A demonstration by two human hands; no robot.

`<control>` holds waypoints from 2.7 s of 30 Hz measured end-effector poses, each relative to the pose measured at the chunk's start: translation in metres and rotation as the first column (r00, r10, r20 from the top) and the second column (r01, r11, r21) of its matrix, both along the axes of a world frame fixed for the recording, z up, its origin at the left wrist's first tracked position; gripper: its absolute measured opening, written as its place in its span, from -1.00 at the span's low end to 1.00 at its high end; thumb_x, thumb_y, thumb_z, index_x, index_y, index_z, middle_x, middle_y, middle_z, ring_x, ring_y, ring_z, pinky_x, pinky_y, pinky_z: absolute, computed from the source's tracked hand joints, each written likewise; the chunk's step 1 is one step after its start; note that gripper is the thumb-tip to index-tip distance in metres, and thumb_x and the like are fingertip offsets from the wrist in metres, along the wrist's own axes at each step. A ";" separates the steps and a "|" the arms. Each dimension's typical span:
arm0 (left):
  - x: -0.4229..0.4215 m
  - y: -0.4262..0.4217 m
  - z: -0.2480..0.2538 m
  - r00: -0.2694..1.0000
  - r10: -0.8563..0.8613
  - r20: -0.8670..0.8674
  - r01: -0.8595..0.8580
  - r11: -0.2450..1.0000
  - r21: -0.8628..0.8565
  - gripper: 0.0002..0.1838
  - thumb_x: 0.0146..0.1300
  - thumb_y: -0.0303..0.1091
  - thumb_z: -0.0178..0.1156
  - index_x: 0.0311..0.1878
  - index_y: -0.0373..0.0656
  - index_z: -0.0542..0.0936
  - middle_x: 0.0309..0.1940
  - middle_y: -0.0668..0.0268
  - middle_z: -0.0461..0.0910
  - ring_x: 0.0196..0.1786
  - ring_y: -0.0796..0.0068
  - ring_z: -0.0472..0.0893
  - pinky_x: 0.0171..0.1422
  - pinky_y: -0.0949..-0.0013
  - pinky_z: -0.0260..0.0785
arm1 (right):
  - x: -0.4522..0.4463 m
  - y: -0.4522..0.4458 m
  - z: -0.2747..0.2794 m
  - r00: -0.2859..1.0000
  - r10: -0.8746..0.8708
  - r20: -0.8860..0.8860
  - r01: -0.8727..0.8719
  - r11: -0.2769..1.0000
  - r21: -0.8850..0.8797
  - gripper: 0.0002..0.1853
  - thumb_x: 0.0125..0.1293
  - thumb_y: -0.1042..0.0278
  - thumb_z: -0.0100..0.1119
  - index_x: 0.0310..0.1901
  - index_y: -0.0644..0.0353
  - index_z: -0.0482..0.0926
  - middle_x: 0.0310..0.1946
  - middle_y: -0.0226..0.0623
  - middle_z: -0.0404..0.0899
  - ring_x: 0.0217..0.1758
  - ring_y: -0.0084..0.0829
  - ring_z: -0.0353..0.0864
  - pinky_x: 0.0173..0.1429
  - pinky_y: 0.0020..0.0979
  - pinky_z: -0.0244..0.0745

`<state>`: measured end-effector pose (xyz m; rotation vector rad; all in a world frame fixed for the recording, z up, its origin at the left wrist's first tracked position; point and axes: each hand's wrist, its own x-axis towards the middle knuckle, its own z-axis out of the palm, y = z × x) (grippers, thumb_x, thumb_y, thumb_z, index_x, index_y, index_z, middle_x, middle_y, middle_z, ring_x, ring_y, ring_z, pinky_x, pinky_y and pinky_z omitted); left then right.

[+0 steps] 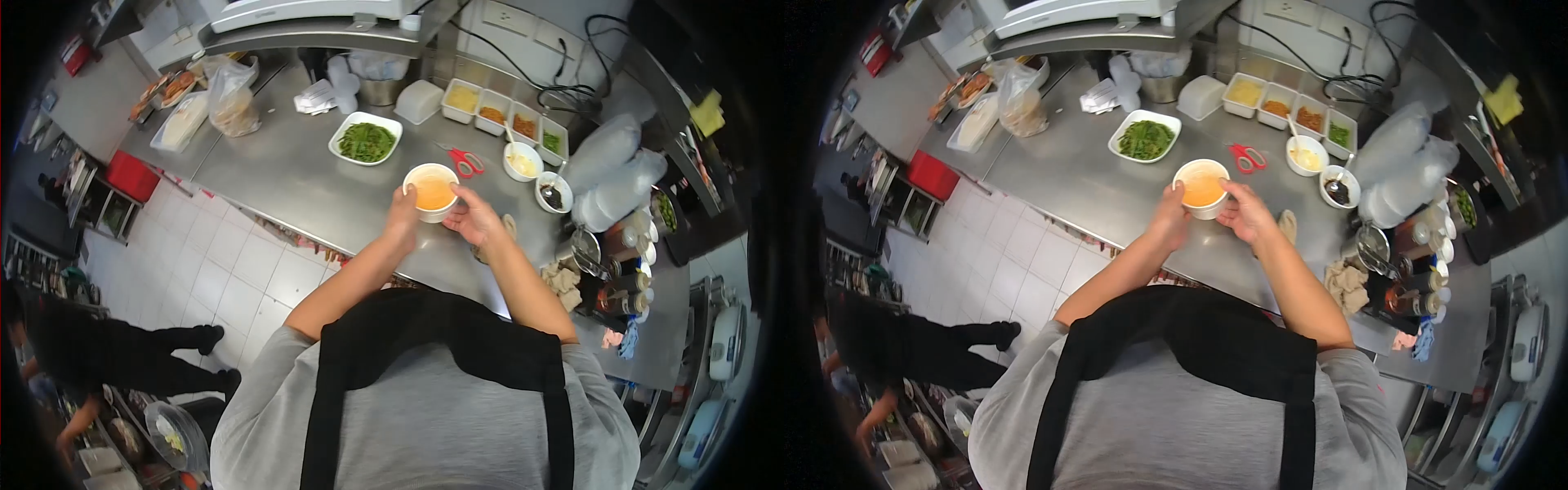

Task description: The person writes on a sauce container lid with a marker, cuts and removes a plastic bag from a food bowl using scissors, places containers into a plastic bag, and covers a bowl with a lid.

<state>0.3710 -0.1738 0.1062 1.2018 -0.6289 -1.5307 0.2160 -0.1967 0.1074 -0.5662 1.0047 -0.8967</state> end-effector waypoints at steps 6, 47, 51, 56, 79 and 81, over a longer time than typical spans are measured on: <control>0.008 0.009 0.001 0.978 -0.187 -0.095 0.183 0.982 -0.040 -0.47 0.22 0.16 0.15 0.16 0.12 0.37 -0.15 0.41 0.47 -0.22 0.58 0.40 -0.08 0.35 0.27 | -0.025 0.016 -0.001 0.977 0.202 -0.062 -0.208 0.973 -0.103 -0.27 0.14 -0.27 0.20 0.25 -0.01 0.31 0.03 -0.16 0.51 0.01 -0.34 0.55 0.07 -0.24 0.42; -0.161 0.075 0.130 0.625 0.247 0.741 0.722 0.177 -0.669 -0.40 0.13 0.07 0.23 0.07 -0.22 0.45 -0.03 0.11 0.52 0.05 0.05 0.50 0.06 0.13 0.38 | -0.195 0.113 0.165 0.955 0.064 0.289 0.250 0.350 -0.903 -0.62 0.41 -0.05 -0.04 -0.05 0.14 0.41 -0.74 -0.58 0.06 -0.72 -0.65 0.06 -0.50 -0.51 0.14; -0.142 0.087 0.108 0.585 0.202 0.786 0.685 0.397 -0.611 -0.63 0.17 -0.06 0.23 -0.19 -0.17 0.47 -0.35 0.15 0.48 -0.24 0.09 0.51 -0.22 0.13 0.36 | -0.130 0.103 0.140 0.916 0.164 0.366 0.233 0.527 -0.817 -0.65 0.50 -0.01 -0.26 -0.22 0.11 0.34 -0.77 -0.58 0.03 -0.75 -0.64 0.03 -0.49 -0.48 0.16; -0.114 0.090 0.068 0.647 0.124 0.752 0.645 0.438 -0.626 -0.72 0.20 -0.13 0.20 -0.25 -0.15 0.47 -0.47 0.14 0.44 -0.33 0.08 0.48 -0.30 0.10 0.33 | -0.133 0.077 0.160 0.765 0.515 0.388 0.127 0.470 -0.874 -0.61 0.49 -0.08 -0.32 -0.29 0.08 0.28 -0.80 -0.60 0.03 -0.76 -0.64 0.05 -0.49 -0.46 0.16; -0.038 0.088 -0.008 0.175 0.363 0.915 0.604 0.694 -0.391 -0.63 0.29 -0.06 0.08 -0.23 -0.26 0.45 0.24 -0.05 0.36 0.30 0.00 0.34 0.34 0.11 0.23 | 0.027 -0.024 0.007 0.941 0.057 -0.334 -0.293 0.633 -0.716 -0.75 0.28 0.34 0.23 -0.52 0.17 0.43 -0.68 -0.52 0.43 -0.66 -0.75 0.36 -0.56 -0.63 0.23; -0.038 0.088 -0.008 0.182 0.359 0.916 0.603 0.695 -0.392 -0.62 0.29 -0.05 0.07 -0.23 -0.26 0.45 0.24 -0.05 0.36 0.30 0.00 0.34 0.34 0.12 0.22 | 0.029 -0.026 0.005 0.930 0.055 -0.364 -0.316 0.625 -0.714 -0.75 0.28 0.37 0.22 -0.52 0.18 0.43 -0.69 -0.52 0.42 -0.66 -0.75 0.35 -0.56 -0.63 0.23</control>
